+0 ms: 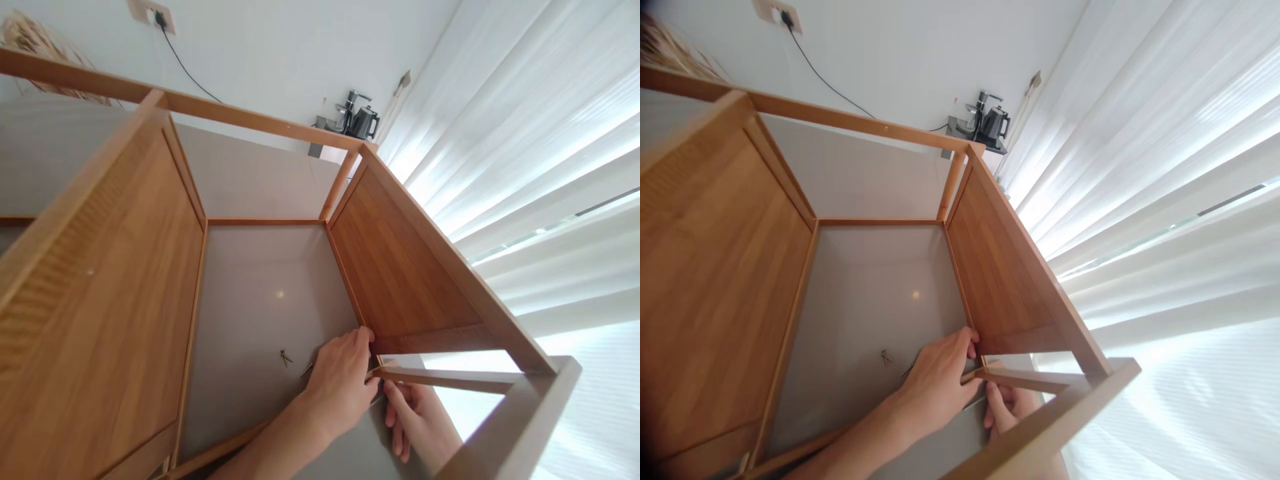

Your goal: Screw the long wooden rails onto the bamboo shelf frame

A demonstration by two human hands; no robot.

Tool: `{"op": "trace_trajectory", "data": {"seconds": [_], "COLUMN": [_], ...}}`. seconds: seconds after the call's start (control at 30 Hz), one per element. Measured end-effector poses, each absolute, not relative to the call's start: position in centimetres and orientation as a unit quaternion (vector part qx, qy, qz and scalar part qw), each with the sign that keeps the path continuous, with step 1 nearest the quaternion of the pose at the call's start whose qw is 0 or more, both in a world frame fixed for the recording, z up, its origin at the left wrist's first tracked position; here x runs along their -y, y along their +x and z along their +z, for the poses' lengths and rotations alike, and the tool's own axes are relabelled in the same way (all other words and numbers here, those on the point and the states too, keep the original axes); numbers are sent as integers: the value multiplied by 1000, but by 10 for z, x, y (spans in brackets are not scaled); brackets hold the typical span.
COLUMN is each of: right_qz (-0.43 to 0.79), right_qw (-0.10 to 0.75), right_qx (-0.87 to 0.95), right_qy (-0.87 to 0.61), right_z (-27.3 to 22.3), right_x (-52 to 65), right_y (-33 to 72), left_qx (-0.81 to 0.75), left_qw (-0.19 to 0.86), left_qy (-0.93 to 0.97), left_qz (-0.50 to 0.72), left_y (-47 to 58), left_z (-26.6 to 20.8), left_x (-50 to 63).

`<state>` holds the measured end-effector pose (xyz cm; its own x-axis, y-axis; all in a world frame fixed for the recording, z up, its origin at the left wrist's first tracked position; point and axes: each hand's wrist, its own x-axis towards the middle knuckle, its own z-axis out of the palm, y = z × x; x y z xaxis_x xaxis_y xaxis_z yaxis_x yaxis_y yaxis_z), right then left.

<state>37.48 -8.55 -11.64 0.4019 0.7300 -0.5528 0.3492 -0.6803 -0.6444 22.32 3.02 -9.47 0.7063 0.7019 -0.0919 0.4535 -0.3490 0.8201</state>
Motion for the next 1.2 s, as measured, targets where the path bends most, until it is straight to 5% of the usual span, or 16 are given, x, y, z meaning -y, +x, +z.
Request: {"op": "trace_trajectory", "data": {"seconds": [0.17,0.57,1.2], "right_qz": [466,439,442], "right_qw": [172,160,173], "right_qx": [298,304,292], "right_qy": [-815,-830,-830], "right_z": [-121,-101,-103], "right_x": [93,84,90], "right_y": [377,367,367], "left_qx": [-361,-303,-395], "left_qw": [457,290,472], "left_qy": [802,895,777], "left_qz": [132,154,131], "left_y": [226,221,223], "left_z": [-96,-101,-104], "left_x": [-30,-12,-20]}}
